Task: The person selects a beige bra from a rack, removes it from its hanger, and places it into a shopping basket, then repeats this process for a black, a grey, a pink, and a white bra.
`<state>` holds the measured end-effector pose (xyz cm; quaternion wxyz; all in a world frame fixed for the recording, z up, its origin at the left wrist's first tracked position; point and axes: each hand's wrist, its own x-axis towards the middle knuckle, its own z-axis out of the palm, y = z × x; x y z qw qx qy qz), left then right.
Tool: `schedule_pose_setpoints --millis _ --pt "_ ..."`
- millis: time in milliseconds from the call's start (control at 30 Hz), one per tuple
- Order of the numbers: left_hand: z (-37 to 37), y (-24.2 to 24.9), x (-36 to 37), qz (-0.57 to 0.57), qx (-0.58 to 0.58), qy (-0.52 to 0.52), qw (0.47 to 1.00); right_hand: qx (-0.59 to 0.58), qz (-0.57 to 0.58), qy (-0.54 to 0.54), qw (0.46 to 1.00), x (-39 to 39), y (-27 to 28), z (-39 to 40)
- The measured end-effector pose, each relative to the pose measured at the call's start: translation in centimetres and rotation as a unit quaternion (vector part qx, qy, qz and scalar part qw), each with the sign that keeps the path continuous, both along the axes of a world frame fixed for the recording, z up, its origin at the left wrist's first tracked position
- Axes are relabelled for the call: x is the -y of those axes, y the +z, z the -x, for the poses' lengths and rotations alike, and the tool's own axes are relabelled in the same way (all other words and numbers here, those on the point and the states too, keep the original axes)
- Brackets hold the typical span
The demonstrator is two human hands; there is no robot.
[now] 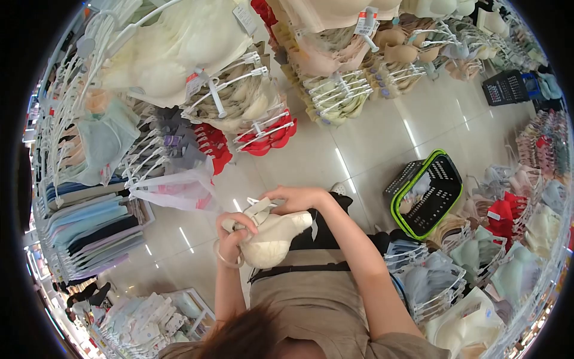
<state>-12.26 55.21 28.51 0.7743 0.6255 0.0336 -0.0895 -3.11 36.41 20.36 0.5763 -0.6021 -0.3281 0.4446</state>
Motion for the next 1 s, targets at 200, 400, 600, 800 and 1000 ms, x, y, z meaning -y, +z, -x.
schedule_pose_setpoints --millis 200,400,600,800,1000 --pt "1.2 1.2 -1.5 0.05 -0.019 0.035 0.998 -0.066 0.07 -0.097 0.991 0.4 1.1 1.9" --pt "2.0 0.6 -3.0 0.061 -0.043 0.125 0.989 0.213 0.149 -0.287 0.922 1.7 4.5 3.7" --pt "1.9 1.2 -3.2 -0.108 0.017 0.139 0.984 0.365 0.179 -0.296 0.864 3.1 8.1 4.7" --pt "1.5 1.3 -3.5 -0.43 0.204 0.083 0.876 0.311 0.252 -0.252 0.881 2.7 10.9 5.9" --pt "1.7 2.2 -3.7 -0.406 0.248 0.067 0.877 0.29 0.192 -0.205 0.915 1.5 11.6 6.4"
